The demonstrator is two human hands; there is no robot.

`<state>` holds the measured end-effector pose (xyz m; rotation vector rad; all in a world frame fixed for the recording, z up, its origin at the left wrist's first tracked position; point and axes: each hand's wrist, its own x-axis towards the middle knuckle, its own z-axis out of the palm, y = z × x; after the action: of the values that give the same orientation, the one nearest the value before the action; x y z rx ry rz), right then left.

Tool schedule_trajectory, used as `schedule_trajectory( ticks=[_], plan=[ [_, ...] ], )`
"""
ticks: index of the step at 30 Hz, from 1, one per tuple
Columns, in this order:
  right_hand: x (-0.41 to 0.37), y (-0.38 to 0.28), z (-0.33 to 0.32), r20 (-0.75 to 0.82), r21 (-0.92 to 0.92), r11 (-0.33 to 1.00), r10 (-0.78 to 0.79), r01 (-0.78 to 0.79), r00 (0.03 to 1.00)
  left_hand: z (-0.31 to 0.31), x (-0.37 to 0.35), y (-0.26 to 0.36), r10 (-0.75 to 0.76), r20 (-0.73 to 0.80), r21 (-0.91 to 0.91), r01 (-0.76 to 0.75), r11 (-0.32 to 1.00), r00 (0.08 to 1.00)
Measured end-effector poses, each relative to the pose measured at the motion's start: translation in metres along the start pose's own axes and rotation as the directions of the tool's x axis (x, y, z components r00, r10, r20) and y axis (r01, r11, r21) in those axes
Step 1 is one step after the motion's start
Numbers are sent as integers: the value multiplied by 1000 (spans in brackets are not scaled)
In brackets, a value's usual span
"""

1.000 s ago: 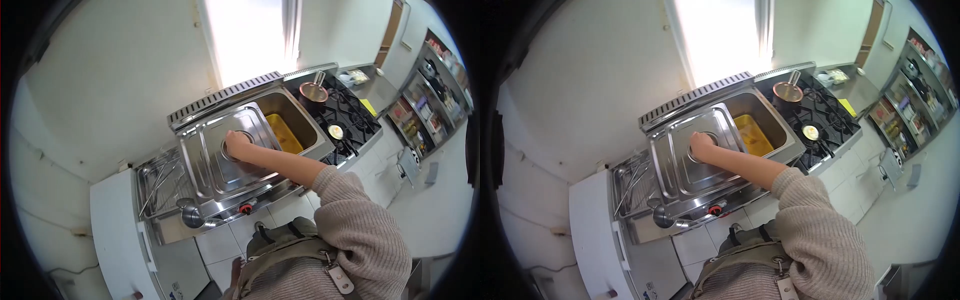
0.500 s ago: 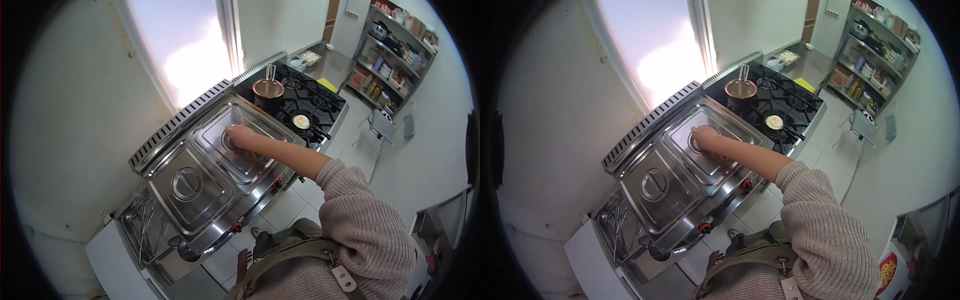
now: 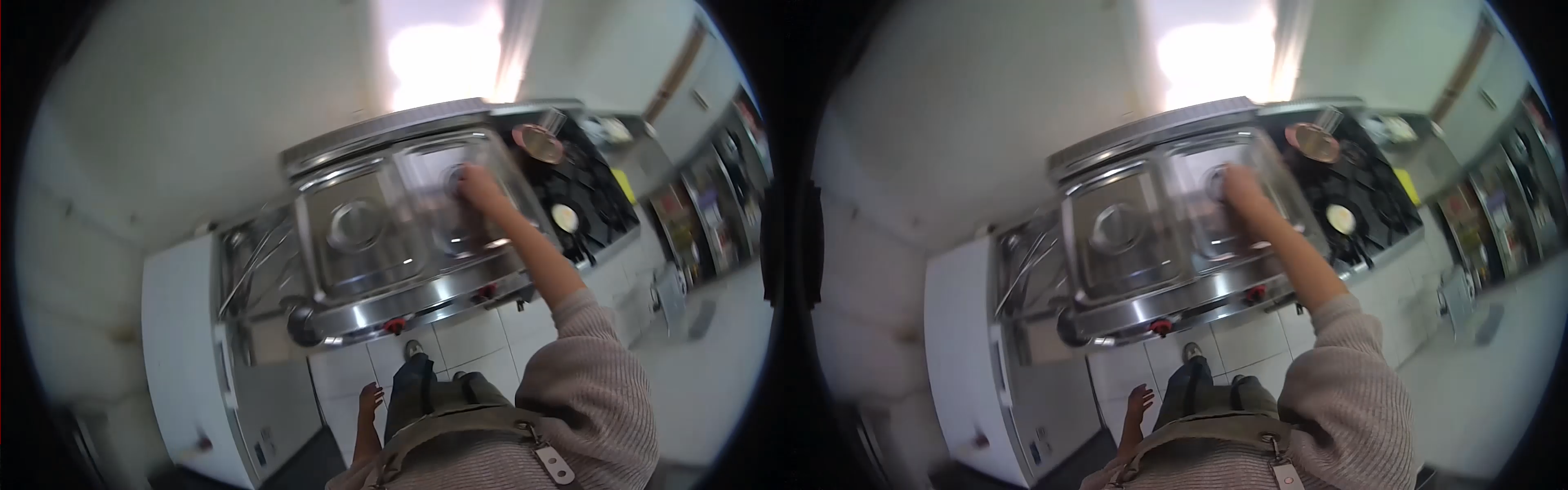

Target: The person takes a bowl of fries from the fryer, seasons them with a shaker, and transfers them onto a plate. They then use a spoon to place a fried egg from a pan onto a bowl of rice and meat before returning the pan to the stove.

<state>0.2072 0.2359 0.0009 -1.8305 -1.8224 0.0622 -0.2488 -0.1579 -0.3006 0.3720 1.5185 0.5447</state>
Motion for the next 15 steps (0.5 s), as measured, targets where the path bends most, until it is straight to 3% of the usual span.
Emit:
schedule_trajectory(
  ticks=[1, 2, 3, 4, 5, 6, 7, 8, 9, 10, 11, 12, 13, 14, 15],
  plan=[
    [7, 13, 8, 86, -124, 992, -19, 29, 996, -9, -21, -18, -9, -42, -18, 8, 1000, 999],
    [5, 3, -5, 99, -78, 997, 1, 6, 995, -21, -40, -36, -18, -87, -40, 15, 999, 996],
    [4, 20, 11, -49, -95, 988, -124, 119, 991, -36, -61, -61, -59, -132, -18, 57, 998, 989],
    [10, 17, 4, 90, -149, 986, -63, 76, 994, -55, -81, -91, -71, -204, -112, 49, 992, 976],
    [15, 26, 6, 98, -123, 991, -48, 60, 994, -73, -101, -122, -158, -257, -171, 116, 978, 953],
    [19, 41, 8, 110, -308, 911, -254, 276, 961, -87, -125, -156, -249, -296, -237, 182, 954, 922],
    [32, 64, 20, 114, -292, 924, -222, 246, 968, -94, -151, -189, -302, -418, -394, 128, 910, 857],
    [36, 74, 20, 89, -257, 915, -298, 311, 950, -101, -171, -225, -366, -516, -526, 51, 849, 774],
    [48, 109, 33, -24, -318, 879, -381, 354, 924, -111, -188, -257, -389, -539, -584, 1, 812, 747],
    [68, 155, 54, -87, -370, 819, -501, 439, 861, -121, -189, -294, -382, -594, -352, 198, 915, 708],
    [74, 141, 45, 45, -484, 848, -221, 215, 974, -129, -191, -312, -361, -642, -91, 400, 912, 676],
    [66, 130, 33, 66, -530, 813, -243, 241, 968, -145, -180, -322, -326, -678, 176, 576, 798, 659],
    [68, 102, 27, 84, -578, 773, -262, 261, 961, -158, -164, -316, -332, -691, 125, 558, 820, 642],
    [93, 49, 26, 78, -559, 773, -310, 299, 947, -172, -153, -303, -117, -817, 104, 344, 933, 564],
    [117, 1, 26, 128, -595, 758, -240, 269, 962, -181, -158, -280, 61, -910, 126, 134, 983, 409]
  ],
)
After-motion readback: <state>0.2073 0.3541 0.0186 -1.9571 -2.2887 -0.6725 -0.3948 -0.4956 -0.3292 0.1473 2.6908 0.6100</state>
